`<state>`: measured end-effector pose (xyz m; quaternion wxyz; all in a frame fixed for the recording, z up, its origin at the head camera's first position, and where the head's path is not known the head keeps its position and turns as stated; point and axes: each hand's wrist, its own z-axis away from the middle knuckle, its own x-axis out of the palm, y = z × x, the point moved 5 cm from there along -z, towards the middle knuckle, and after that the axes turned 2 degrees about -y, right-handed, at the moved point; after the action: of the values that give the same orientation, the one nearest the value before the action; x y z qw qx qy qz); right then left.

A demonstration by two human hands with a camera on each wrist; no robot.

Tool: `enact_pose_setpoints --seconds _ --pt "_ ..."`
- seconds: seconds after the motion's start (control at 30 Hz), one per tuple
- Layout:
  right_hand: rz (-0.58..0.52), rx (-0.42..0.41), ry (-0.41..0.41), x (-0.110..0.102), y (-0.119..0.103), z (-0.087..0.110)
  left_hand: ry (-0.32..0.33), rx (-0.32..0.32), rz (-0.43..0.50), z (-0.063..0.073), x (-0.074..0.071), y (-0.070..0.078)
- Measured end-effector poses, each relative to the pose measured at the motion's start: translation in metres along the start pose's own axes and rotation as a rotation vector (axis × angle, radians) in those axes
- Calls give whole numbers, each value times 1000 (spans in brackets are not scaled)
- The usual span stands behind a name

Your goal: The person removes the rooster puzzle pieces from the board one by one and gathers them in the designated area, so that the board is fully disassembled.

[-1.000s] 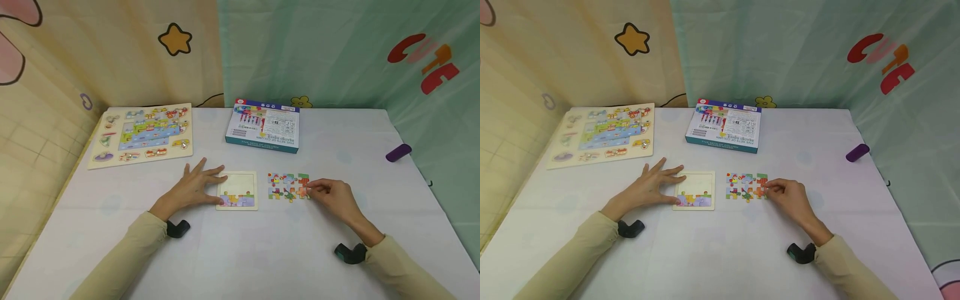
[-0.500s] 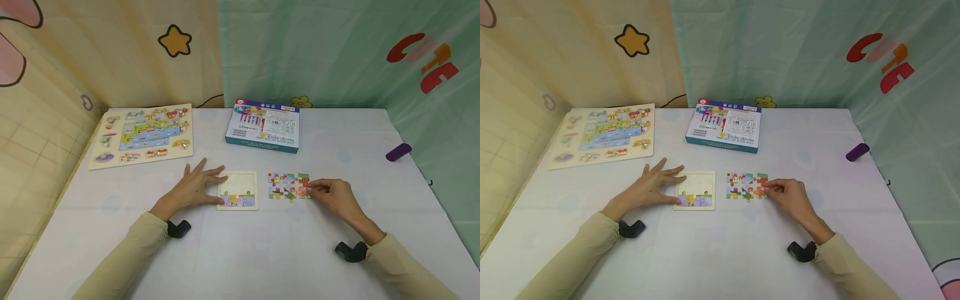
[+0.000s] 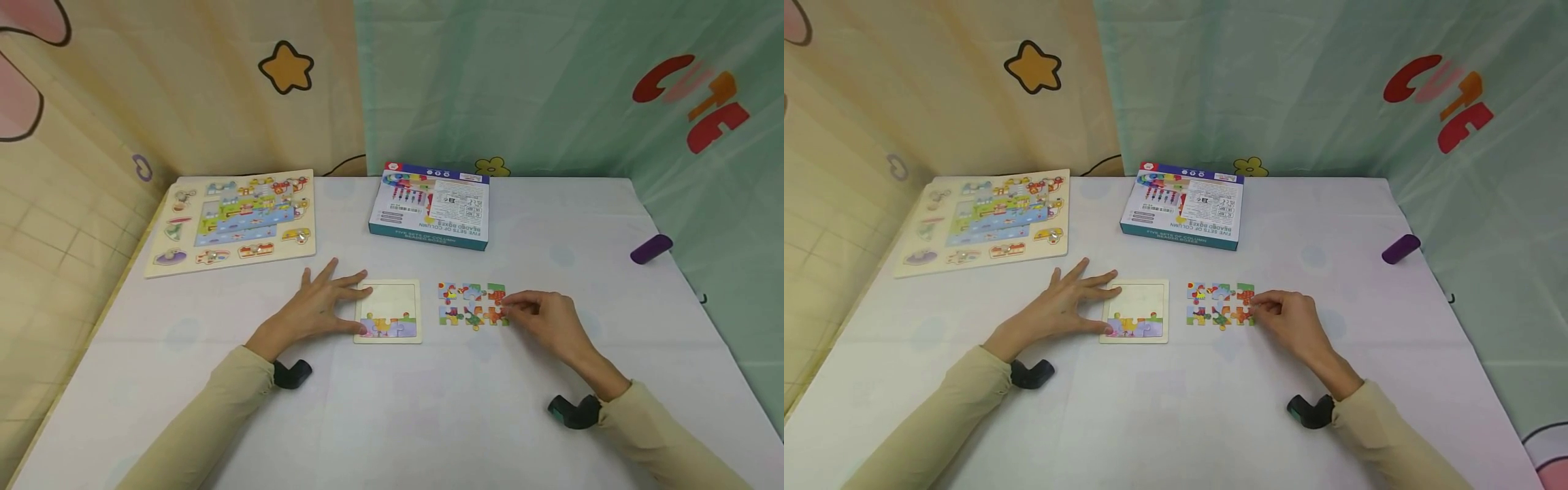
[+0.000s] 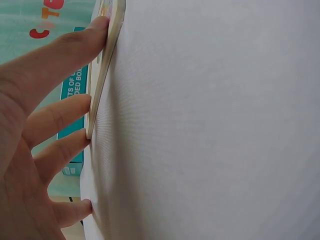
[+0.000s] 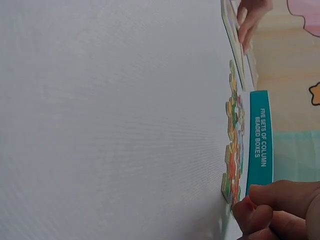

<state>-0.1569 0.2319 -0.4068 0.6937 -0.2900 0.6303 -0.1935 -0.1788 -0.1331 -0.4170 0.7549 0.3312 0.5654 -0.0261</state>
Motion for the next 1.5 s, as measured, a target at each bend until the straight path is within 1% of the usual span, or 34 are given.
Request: enact_pose_setpoints --seconds 0.13,0.23,0.33,0.5,0.7,0.97,1.1,1.23,1.37,1.5 --pt "-18 -17 25 1 -4 -2 4 3 1 0 0 -1" --pt "-40 -25 23 5 -8 -3 4 7 -3 0 1 -1" --pt "-65 -35 3 11 -16 -5 3 12 -7 0 1 -1" --pt "-115 -62 -41 25 -35 -9 -12 21 -14 0 0 -1" --pt "-142 -134 -93 51 -63 -15 -45 39 -28 2 -2 1" --pt "-156 -252 -239 95 -104 -19 -68 42 -54 2 -1 0" --pt "-114 -303 -290 110 -124 -23 -67 40 -61 2 -2 0" --pt "-66 -345 -319 122 -138 -28 -63 40 -62 2 -2 -1" --pt "-35 -384 -314 129 -145 -30 -66 38 -65 2 -1 -1" --pt "-8 -380 -302 131 -148 -31 -72 34 -63 1 -1 0"
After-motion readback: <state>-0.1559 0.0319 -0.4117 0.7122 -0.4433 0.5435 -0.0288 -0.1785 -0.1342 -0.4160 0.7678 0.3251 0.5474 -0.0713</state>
